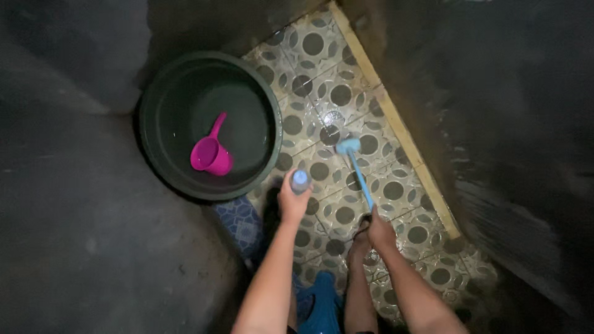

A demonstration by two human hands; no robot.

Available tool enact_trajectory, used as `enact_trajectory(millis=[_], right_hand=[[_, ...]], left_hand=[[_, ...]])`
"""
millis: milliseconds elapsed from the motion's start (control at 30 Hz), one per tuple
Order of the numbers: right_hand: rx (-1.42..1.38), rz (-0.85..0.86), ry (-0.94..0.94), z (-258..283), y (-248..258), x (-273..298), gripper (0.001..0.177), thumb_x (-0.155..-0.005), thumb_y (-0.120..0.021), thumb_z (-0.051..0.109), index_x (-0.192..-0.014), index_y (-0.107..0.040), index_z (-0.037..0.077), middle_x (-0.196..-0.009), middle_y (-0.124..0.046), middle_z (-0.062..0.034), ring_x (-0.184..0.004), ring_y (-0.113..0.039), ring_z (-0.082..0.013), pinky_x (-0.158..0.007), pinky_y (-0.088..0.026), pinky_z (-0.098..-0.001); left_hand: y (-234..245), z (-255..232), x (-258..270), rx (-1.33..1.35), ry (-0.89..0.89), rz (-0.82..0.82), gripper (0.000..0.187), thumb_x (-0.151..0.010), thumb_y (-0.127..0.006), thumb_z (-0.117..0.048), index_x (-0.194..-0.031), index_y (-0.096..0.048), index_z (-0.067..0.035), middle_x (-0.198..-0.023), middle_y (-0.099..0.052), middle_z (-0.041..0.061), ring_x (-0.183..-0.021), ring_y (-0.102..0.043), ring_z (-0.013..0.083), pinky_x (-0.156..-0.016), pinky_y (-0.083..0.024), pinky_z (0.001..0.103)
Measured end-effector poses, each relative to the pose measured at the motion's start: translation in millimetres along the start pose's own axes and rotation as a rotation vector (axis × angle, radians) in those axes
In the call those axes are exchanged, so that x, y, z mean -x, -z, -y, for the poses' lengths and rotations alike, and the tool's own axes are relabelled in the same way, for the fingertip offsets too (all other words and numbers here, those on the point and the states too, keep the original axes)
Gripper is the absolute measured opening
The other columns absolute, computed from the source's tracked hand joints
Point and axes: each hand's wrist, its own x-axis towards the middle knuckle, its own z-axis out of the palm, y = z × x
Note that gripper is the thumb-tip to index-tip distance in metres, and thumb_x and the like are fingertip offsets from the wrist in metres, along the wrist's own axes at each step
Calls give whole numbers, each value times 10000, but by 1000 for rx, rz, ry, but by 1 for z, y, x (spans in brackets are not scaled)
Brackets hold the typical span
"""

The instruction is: The person scrubs a tiled floor using a long-handled brush and a bottle of cleaning solution. They repeatedly apply the solution and scrub the floor in a small area, moving the brush back and forth.

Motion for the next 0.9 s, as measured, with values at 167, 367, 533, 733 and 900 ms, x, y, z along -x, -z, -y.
enact_trajectory(millis=[167,367,533,733,900], right_hand=[[-87,-26,89,6,-3,-1,684,-991,-406,261,-1634,-178,215,-1121,-687,-277,-1001,-687,-455,-874,-533,-540],[-40,-199,146,72,25,-103,641,-953,-444,173,-1580,-308,185,-1169,-678,-257,-1079,-653,-456,-921,-513,-564],[-97,-94,-103,-13,20,-33,415,-1156,-344,427,-1441,-476,157,-1203,-666,-257,-1090,-642,-482,-934,-476,-612],[111,55,-30,-102,-3,70,908,-835,-556,79,-1627,-174,306,-977,-729,-247,-927,-724,-412,-831,-554,-554],[-106,-142,125,-7,-28,-21,463,-1053,-429,312,-1511,-387,264,-998,-700,-283,-931,-682,-480,-833,-541,-566]], left_hand=[[-11,4,20,187,183,-36,695,-748,-838,-67,-1383,-557,-101,-1264,-683,115,-1124,-679,212,-974,-536,351],[-31,32,36,284,167,-58,708,-778,-820,-28,-1416,-516,-65,-1315,-638,127,-1177,-646,215,-1024,-508,341],[-17,43,60,261,155,-15,678,-778,-816,-31,-1393,-530,-50,-1304,-635,124,-1166,-643,216,-1004,-521,348],[-9,42,68,172,212,23,676,-761,-820,-48,-1382,-554,-49,-1257,-678,129,-1130,-666,212,-993,-523,345],[-15,46,66,99,145,76,694,-746,-845,-28,-1370,-541,-34,-1278,-655,119,-1164,-642,208,-1002,-499,349]])
